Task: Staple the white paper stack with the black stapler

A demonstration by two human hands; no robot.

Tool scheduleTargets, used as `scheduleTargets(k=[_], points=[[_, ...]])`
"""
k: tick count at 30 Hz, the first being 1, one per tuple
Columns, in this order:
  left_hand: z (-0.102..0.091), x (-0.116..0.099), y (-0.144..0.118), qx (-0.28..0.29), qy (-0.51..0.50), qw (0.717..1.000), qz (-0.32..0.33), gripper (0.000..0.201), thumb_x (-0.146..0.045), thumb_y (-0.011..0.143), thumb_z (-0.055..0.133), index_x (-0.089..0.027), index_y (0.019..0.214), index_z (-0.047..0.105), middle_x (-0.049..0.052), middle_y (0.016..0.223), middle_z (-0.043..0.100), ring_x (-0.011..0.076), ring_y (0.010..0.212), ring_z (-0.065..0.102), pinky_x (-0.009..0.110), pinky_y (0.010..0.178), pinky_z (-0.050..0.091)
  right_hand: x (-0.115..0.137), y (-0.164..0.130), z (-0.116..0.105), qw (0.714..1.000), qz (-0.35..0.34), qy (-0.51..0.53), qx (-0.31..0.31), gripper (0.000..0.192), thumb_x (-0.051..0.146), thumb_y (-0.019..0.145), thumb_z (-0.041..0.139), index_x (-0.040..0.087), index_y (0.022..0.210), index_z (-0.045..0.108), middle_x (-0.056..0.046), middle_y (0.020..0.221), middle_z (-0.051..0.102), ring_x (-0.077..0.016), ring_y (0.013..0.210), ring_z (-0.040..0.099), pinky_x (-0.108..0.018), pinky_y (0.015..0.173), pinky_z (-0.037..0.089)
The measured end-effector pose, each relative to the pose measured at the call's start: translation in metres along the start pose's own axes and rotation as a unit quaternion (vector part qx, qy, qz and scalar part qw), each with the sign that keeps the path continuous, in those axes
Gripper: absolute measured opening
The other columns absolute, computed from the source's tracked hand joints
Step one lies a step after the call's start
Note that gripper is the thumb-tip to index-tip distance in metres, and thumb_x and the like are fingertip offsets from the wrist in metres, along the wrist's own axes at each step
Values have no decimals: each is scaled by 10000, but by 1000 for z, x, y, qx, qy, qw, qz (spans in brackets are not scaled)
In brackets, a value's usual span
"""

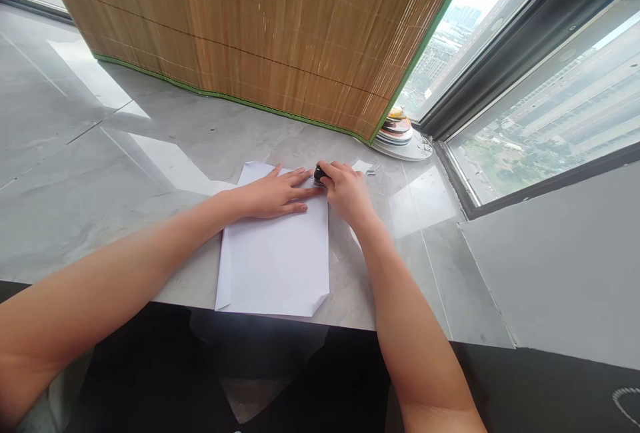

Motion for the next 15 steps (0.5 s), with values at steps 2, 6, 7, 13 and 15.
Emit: scheduleTargets(k=[2, 6, 7, 13, 15], points=[[0, 0, 0, -1, -1, 1000, 2, 595, -560, 1105, 408, -452, 1689, 379, -3, 1842, 121, 351, 1696, 135, 665, 1332, 17, 0, 0, 0, 1000, -2, -7, 0, 385, 205, 1010, 439, 260, 1263, 724, -105, 1093, 746, -317, 1053, 658, -424, 904, 456], [0, 2, 0, -5, -2, 1000, 8, 599, -576, 1099, 410, -457, 1686, 383, -4, 1841, 135, 350, 1694, 146, 665, 1332, 23, 0, 1, 1, 1000, -5, -15, 3, 380, 204, 1011, 437, 260, 1262, 717, -102, 1097, 744, -313, 1059, 652, -412, 890, 434], [0, 2, 0, -6, -3, 1000, 9, 600, -578, 1099, 407, -458, 1686, 383, -3, 1841, 135, 350, 1694, 147, 666, 1331, 26, 0, 1, 2, 1000, -5, -20, 4, 379, 202, 1012, 436, 262, 1261, 715, -102, 1098, 743, -313, 1058, 649, -409, 881, 427], [2, 5, 1, -8, -2, 1000, 13, 598, -571, 1099, 411, -467, 1687, 376, -13, 1840, 147, 356, 1694, 147, 674, 1331, 27, 1, 1, 4, 998, -3, -68, 15, 354, 179, 1018, 432, 271, 1218, 709, -93, 1121, 746, -303, 1036, 631, -399, 839, 370], [3, 6, 2, -11, -6, 1000, 18, 597, -566, 1097, 424, -470, 1684, 381, -18, 1839, 155, 362, 1693, 150, 676, 1332, 27, 3, 2, 3, 996, -1, -83, 23, 351, 167, 1019, 427, 270, 1212, 702, -93, 1125, 746, -300, 1033, 624, -399, 840, 360]])
Point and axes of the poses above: each hand's wrist, its own y-axis towards the middle knuckle, its own z-axis out of the palm, x = y × z, the point moved 2 cm from there along y, towards the middle knuckle
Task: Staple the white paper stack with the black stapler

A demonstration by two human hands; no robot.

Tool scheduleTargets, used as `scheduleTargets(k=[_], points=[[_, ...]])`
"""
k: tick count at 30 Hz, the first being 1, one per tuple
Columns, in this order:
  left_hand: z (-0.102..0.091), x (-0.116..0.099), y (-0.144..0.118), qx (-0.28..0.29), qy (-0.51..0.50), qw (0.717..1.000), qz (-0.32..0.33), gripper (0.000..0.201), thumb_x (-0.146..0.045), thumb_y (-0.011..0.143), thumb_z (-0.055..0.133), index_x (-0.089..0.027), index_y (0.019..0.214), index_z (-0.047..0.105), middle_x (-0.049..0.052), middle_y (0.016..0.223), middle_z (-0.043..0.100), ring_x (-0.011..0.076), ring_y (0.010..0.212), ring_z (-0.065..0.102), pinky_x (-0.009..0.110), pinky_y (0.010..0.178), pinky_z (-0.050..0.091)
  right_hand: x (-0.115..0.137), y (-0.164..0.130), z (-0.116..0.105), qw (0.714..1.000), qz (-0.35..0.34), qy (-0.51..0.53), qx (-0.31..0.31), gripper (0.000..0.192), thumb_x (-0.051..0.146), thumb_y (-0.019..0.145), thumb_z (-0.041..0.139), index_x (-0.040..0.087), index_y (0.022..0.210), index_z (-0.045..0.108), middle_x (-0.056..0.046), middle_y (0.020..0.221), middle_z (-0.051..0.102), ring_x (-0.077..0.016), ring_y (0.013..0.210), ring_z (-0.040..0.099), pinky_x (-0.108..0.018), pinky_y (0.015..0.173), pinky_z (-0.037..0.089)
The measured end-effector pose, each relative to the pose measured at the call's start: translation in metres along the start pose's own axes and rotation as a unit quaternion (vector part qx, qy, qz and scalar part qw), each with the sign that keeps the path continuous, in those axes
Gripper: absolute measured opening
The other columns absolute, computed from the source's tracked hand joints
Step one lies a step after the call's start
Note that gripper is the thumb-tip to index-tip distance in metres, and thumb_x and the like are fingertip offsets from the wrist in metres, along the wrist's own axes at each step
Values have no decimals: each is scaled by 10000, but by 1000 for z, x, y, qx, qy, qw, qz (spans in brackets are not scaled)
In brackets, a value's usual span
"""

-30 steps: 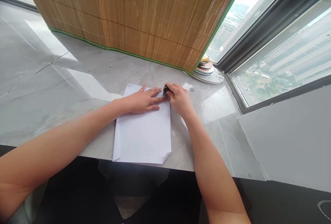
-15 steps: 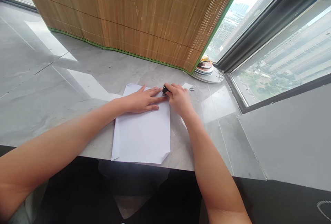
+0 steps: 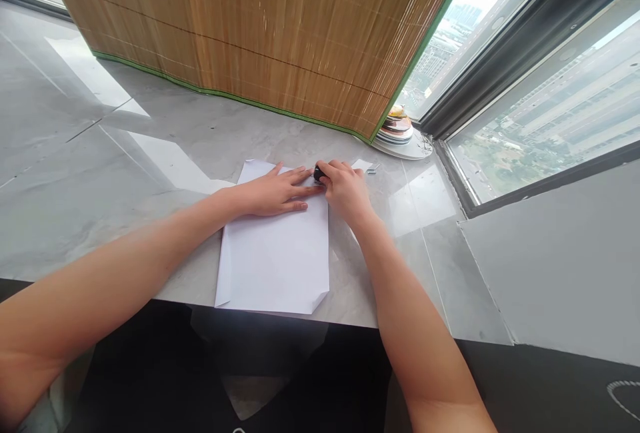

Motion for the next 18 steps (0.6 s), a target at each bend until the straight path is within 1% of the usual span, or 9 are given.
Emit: scheduleTargets(k=[5, 8, 10, 13, 16, 18], points=[[1, 1, 1, -4, -7, 1000, 6, 596, -557, 1098, 433, -462, 1684, 386, -8, 1838, 163, 367, 1693, 144, 696, 1328, 26, 9, 0, 3, 998, -14, -65, 21, 354, 132, 1007, 420, 253, 1195, 696, -112, 1130, 751, -308, 1051, 595, -424, 877, 339], [0, 0, 1, 1, -2, 1000, 4, 598, -540, 1099, 441, -446, 1687, 388, 7, 1842, 146, 363, 1694, 140, 699, 1327, 31, 15, -1, 8, 995, -18, -99, 10, 374, 104, 999, 411, 234, 1202, 696, -135, 1148, 751, -319, 1067, 590, -454, 924, 340], [-1, -1, 0, 5, 3, 1000, 1, 605, -539, 1100, 438, -436, 1694, 378, 17, 1844, 127, 359, 1693, 148, 693, 1329, 34, 14, -2, 9, 994, -16, -104, -3, 386, 104, 1004, 409, 227, 1234, 694, -147, 1179, 748, -328, 1096, 593, -466, 950, 348], [-3, -2, -1, 7, 10, 1000, -6, 609, -557, 1103, 418, -436, 1698, 367, 24, 1843, 134, 363, 1689, 164, 685, 1330, 44, 4, -2, 5, 998, -18, -59, -15, 391, 167, 1041, 414, 244, 1319, 678, -136, 1200, 748, -319, 1092, 619, -434, 917, 391], [-5, -3, -2, 13, 20, 1000, -11, 608, -571, 1110, 386, -439, 1702, 355, 27, 1839, 154, 358, 1691, 162, 671, 1332, 58, -12, -1, -3, 998, 26, -6, -51, 406, 221, 1055, 422, 260, 1371, 674, -114, 1179, 752, -304, 1017, 657, -404, 853, 432], [-5, -3, -2, 18, 25, 999, -16, 612, -577, 1112, 371, -436, 1707, 344, 26, 1840, 147, 347, 1695, 150, 656, 1336, 59, -19, -1, -6, 996, 49, 16, -71, 417, 236, 1048, 434, 261, 1385, 678, -110, 1193, 753, -307, 1013, 672, -404, 844, 458]])
Point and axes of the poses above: each hand's wrist, its own y-axis towards the middle knuckle, its own z-axis out of the palm, x = y × z, the point moved 2 cm from there along y, towards the middle knuckle
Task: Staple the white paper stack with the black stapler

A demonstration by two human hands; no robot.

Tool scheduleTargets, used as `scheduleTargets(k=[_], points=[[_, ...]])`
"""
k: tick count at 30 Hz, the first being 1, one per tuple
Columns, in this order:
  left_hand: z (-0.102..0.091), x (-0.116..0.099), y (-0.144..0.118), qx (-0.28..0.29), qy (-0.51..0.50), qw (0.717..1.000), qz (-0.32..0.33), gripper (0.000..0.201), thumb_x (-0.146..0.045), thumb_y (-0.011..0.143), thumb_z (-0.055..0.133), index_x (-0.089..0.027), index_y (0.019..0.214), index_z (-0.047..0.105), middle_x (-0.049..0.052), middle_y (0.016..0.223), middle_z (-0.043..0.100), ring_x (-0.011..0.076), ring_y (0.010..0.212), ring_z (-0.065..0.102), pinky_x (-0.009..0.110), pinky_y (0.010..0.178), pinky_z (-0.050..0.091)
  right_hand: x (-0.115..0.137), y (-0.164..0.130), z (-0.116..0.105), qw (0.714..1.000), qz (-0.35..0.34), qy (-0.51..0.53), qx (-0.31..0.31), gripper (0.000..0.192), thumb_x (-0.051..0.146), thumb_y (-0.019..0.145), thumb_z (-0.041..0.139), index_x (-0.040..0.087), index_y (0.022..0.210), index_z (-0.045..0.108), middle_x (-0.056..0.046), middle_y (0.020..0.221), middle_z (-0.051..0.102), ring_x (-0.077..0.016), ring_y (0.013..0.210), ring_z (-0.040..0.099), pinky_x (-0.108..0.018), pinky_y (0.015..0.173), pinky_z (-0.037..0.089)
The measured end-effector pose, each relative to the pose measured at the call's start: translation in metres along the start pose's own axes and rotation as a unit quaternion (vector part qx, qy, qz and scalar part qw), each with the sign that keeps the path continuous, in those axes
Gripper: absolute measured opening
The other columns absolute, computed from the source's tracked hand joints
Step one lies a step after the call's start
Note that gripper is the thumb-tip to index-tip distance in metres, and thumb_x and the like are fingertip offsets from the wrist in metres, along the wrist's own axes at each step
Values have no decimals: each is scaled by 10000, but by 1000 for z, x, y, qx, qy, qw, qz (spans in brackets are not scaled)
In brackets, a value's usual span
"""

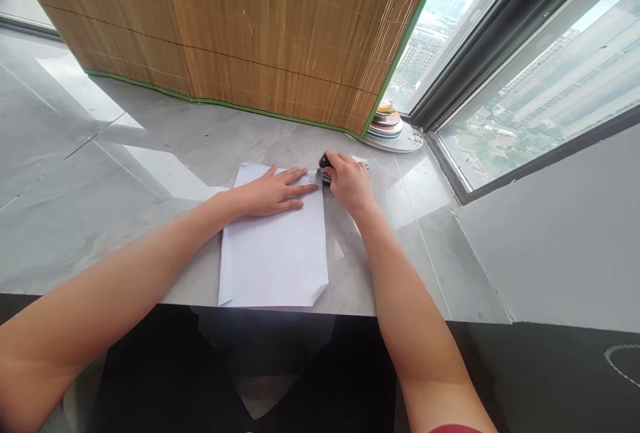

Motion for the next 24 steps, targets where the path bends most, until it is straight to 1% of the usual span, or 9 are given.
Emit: scheduleTargets(k=[3, 5, 7, 9, 12, 15, 18, 22, 24], points=[[1, 1, 0, 5, 6, 1000, -2, 617, -578, 1116, 357, -425, 1714, 332, 34, 1842, 129, 338, 1699, 135, 652, 1337, 50, -5, -1, -2, 999, -7, 36, -5, 440, 289, 1042, 481, 261, 1447, 652, -109, 1238, 753, -322, 1104, 677, -418, 889, 497], [1, 1, 1, 7, 11, 1000, 1, 623, -578, 1118, 352, -414, 1718, 324, 44, 1841, 121, 336, 1700, 130, 655, 1337, 43, -10, -3, -4, 999, -16, 47, 5, 478, 319, 1004, 567, 263, 1474, 633, -107, 1268, 753, -334, 1154, 673, -431, 927, 510], [1, 2, 1, 7, 14, 1000, -2, 650, -586, 1115, 355, -390, 1732, 295, 54, 1840, 124, 337, 1700, 131, 647, 1341, 42, -16, -4, -5, 999, -8, 37, 27, 502, 321, 942, 656, 270, 1441, 653, -103, 1251, 765, -344, 1134, 683, -439, 924, 518], [0, 2, 1, 9, 14, 1000, -12, 695, -594, 1109, 363, -347, 1749, 252, 71, 1836, 136, 338, 1698, 136, 633, 1347, 47, -26, -5, -6, 999, 32, 12, 36, 454, 309, 897, 697, 274, 1350, 701, -102, 1181, 782, -349, 1076, 696, -440, 890, 519], [-1, 2, 1, 17, 17, 999, -22, 732, -589, 1105, 367, -275, 1754, 244, 107, 1831, 141, 333, 1699, 131, 627, 1350, 45, -40, -4, -9, 993, 113, -10, -13, 340, 322, 881, 707, 248, 1212, 741, -113, 1087, 785, -351, 1024, 693, -438, 849, 511], [-1, 2, 0, 13, 23, 999, -20, 714, -583, 1105, 364, -265, 1740, 290, 119, 1830, 149, 317, 1700, 134, 620, 1350, 43, -45, -3, -12, 986, 144, 10, -83, 312, 382, 897, 692, 213, 1155, 740, -127, 1011, 777, -345, 978, 684, -443, 831, 515], [1, 1, 0, 7, 21, 1000, -20, 705, -591, 1103, 362, -277, 1732, 310, 113, 1828, 173, 302, 1698, 152, 600, 1355, 45, -35, -3, -14, 984, 129, 35, -114, 322, 427, 929, 658, 205, 1152, 723, -127, 985, 774, -336, 952, 686, -450, 841, 523], [-1, 2, -1, -3, 9, 1000, -18, 713, -602, 1091, 389, -276, 1723, 323, 104, 1829, 183, 300, 1693, 172, 591, 1356, 64, -6, -4, -14, 987, 85, 66, -116, 299, 403, 961, 621, 214, 1182, 689, -120, 1063, 773, -317, 980, 695, -427, 869, 514], [-7, 8, -2, -32, -15, 999, -13, 710, -585, 1078, 432, -249, 1700, 364, 113, 1817, 235, 300, 1677, 223, 557, 1359, 122, 8, -5, -13, 987, 66, 92, -117, 288, 391, 964, 618, 216, 1185, 679, -113, 1081, 771, -303, 973, 696, -404, 866, 506]])
Point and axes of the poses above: each hand's wrist, its own y-axis towards the middle knuckle, its own z-axis out of the palm, x = y × z, the point moved 2 cm from there along y, towards the middle knuckle
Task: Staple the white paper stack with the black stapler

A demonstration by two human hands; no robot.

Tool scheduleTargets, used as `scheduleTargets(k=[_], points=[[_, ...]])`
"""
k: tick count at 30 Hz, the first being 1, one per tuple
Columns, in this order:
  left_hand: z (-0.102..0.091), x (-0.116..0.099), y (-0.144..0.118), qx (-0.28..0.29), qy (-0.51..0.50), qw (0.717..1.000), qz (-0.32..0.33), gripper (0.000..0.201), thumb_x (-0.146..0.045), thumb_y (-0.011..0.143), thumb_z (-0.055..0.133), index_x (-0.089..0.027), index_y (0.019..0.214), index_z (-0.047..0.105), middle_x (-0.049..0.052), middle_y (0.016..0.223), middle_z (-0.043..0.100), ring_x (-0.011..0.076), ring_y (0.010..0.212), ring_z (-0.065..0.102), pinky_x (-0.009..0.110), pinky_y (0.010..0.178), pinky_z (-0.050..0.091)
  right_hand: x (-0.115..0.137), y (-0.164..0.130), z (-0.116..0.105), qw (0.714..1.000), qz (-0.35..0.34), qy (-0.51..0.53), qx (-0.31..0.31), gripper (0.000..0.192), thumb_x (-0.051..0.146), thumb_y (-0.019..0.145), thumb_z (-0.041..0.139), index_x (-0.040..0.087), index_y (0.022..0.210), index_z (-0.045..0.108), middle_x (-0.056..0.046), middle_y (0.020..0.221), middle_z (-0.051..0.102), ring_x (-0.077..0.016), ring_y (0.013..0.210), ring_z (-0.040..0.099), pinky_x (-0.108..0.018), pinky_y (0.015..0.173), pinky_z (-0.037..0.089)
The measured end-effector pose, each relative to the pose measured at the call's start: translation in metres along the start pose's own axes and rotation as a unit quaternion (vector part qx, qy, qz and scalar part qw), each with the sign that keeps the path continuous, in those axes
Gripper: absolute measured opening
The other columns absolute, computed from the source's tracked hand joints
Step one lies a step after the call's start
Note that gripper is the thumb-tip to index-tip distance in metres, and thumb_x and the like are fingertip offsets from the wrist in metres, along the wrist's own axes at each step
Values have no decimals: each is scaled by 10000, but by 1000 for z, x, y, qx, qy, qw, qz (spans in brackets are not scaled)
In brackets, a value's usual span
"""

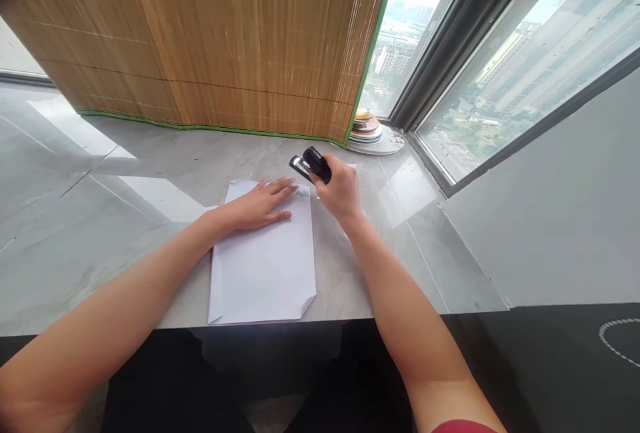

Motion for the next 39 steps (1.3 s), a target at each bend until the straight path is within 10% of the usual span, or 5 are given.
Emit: scheduleTargets(k=[5, 9, 21, 26, 39], points=[[-27, 46, -4, -314, -90, 939, -103, 331, -257, 1025, 452, -188, 1174, 740, 131, 1331, 726, 268, 1286, 639, 421, 1167, 457, 25, -11, 8, 995, -51, 70, 53, 257, 369, 902, 691, 211, 1105, 683, -72, 985, 760, -248, 876, 680, -337, 811, 471], [-29, 80, -12, -466, -163, 834, -246, 261, -69, 864, 448, -198, 826, 671, 87, 954, 728, 228, 922, 666, 353, 867, 513, 43, -21, 18, 967, -118, 94, 203, 169, 321, 843, 727, 231, 971, 664, -21, 871, 717, -201, 793, 632, -295, 737, 411], [-32, 75, -15, -509, -212, 790, -269, 226, -82, 823, 454, -216, 735, 614, 29, 742, 602, 176, 662, 495, 318, 636, 353, 36, -17, 14, 913, -169, 103, 355, 202, 264, 827, 660, 242, 804, 461, 19, 802, 576, -162, 721, 490, -284, 665, 314], [-30, 76, -15, -476, -265, 790, -280, 259, -101, 817, 448, -227, 594, 487, -7, 553, 390, 153, 529, 335, 327, 564, 241, 22, -13, 1, 909, -170, 103, 368, 181, 258, 828, 653, 240, 810, 473, 23, 819, 587, -160, 743, 500, -286, 683, 327], [-27, 78, -12, -438, -282, 810, -270, 180, -194, 747, 496, -235, 576, 533, 9, 534, 431, 168, 525, 358, 329, 553, 265, -51, -28, -41, 923, -84, 62, 370, 243, 413, 854, 693, 229, 825, 538, 0, 882, 598, -193, 804, 530, -314, 728, 383]])
Point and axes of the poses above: each hand's wrist, its own y-axis towards the middle knuckle, its own z-axis out of the palm, x = y × z, the point moved 2 cm from there along y, towards the middle knuckle
